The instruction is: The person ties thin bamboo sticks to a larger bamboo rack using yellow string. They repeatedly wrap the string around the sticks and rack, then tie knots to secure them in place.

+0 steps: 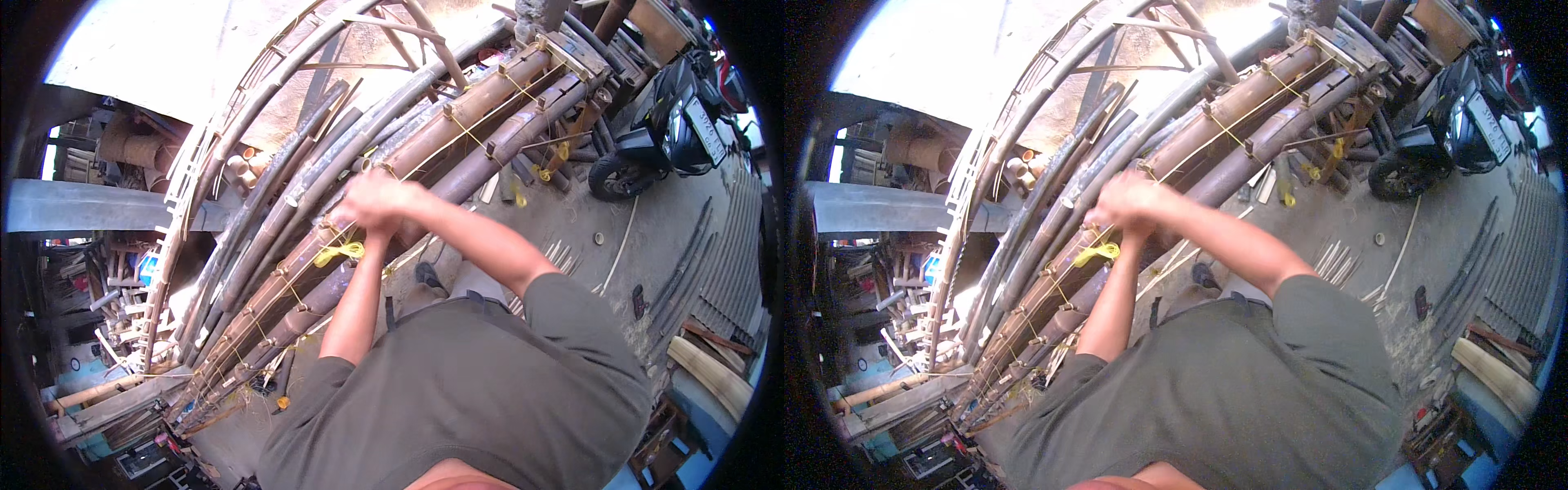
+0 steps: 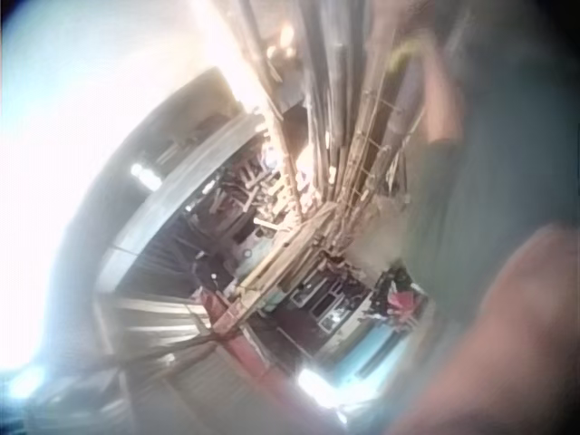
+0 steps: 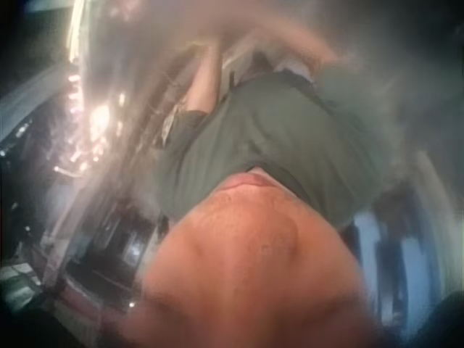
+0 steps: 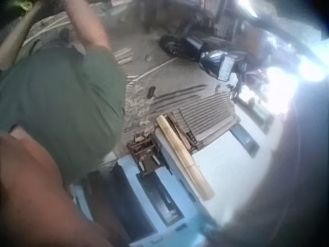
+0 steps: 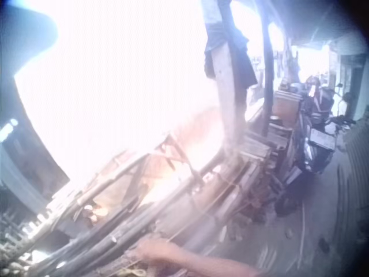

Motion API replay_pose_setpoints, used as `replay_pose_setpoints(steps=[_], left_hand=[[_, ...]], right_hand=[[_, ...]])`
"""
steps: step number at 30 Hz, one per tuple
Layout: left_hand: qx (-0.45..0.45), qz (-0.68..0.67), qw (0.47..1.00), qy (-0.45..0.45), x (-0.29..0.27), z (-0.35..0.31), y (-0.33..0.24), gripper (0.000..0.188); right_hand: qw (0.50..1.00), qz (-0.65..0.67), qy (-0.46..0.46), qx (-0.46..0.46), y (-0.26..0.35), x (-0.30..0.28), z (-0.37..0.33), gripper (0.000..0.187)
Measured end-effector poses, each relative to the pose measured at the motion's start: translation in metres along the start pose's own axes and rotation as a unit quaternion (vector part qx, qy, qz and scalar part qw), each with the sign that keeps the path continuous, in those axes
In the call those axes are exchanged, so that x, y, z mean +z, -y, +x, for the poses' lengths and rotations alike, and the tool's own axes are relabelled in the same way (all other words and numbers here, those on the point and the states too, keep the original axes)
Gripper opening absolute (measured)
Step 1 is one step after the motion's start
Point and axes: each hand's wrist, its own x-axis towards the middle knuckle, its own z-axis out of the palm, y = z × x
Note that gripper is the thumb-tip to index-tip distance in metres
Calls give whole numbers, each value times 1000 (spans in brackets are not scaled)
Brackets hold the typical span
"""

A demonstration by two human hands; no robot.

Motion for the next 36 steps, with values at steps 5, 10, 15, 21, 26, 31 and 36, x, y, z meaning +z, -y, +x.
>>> replay_pose_setpoints(steps=[5, 10, 15, 21, 26, 31, 36], left_hand=[[-166, 38, 980, 99, -62, -8, -58, 30], [-196, 79, 975, 73, -35, -6, -49, 28], [-177, 5, 983, 52, -50, 33, -61, 23], [-140, -67, 985, -81, -54, 140, -43, 25], [-368, -224, 899, -84, -32, 158, 82, 7], [-352, -389, 849, 65, -130, 184, 83, 26], [-118, 77, 981, 131, -212, 104, 72, 42]], right_hand=[[953, 284, -50, -95, -59, 57, 61, 55], [827, 512, 71, -221, -23, 20, -99, 28], [935, 302, -125, -135, -33, 157, -114, 42], [815, 567, -113, -37, -41, 140, -126, 33], [-64, 818, -572, -19, -185, 232, -239, 30], [-10, 840, -517, 165, -123, 334, -259, 57], [135, 975, -94, 147, 71, 276, -133, 81]])
